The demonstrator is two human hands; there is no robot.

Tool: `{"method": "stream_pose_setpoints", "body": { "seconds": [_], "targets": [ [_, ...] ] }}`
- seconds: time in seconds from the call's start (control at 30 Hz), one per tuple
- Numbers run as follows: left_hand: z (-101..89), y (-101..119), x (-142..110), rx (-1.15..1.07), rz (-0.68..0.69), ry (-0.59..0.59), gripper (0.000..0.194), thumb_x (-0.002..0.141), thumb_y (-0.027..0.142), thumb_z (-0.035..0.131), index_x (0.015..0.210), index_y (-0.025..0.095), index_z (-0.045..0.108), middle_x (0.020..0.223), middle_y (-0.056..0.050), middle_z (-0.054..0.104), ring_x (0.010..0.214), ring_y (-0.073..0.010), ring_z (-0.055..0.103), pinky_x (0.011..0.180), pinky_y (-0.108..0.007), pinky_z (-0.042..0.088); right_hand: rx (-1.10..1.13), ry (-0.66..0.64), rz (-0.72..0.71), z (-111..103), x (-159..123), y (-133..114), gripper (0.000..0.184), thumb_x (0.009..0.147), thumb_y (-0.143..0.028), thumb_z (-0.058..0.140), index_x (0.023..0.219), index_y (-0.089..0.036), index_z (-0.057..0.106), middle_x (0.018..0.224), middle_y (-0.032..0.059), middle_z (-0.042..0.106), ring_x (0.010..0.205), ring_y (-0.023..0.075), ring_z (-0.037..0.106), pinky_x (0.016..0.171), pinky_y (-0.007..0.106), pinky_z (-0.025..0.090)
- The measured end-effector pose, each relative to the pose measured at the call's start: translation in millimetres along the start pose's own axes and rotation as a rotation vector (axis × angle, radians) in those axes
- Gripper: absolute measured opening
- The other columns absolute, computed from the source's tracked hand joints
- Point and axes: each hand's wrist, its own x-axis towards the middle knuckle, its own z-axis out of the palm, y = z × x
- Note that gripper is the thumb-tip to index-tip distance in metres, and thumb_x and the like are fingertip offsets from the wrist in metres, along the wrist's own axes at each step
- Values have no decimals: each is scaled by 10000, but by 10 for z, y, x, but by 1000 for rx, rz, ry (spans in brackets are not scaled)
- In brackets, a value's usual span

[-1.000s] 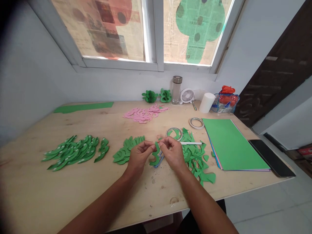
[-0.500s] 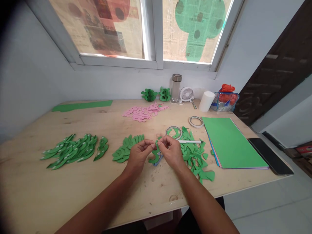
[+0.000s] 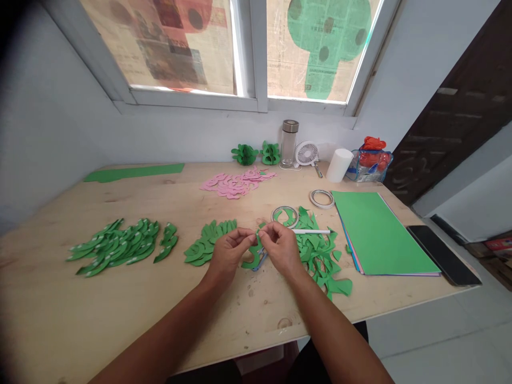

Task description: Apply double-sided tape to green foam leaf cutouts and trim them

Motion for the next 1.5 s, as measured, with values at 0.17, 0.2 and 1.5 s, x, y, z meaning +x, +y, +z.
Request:
{"method": "stream_pose_setpoints", "body": {
  "seconds": [0.17, 0.2, 1.5],
  "targets": [
    [2, -10, 0, -23, -17, -13, 145, 621, 251, 687, 682, 141, 614, 607, 10, 610, 472, -79, 508, 381, -157, 369, -20, 3, -5, 0, -1, -2, 128, 734, -260, 537, 649, -167, 558, 562, -17, 522, 535, 108, 438, 513, 221, 362],
    [1, -12, 1, -23, -17, -15, 141, 624, 249, 685, 680, 141, 614, 601, 11, 610, 468, -77, 506, 383, -157, 367, -29, 3, -9, 0, -1, -4, 126, 733, -257, 536, 647, -168, 557, 564, -16, 524, 537, 109, 441, 514, 221, 363],
    [8, 2, -4, 64, 42, 49, 92, 600, 209, 654, 610, 140, 596, 530, 16, 575, 422, -72, 483, 371, -159, 390, -166, 68, -120, 24, -38, 8, 139, 757, -263, 532, 677, -178, 608, 653, 22, 606, 623, 145, 505, 599, 259, 399]
  ]
}}
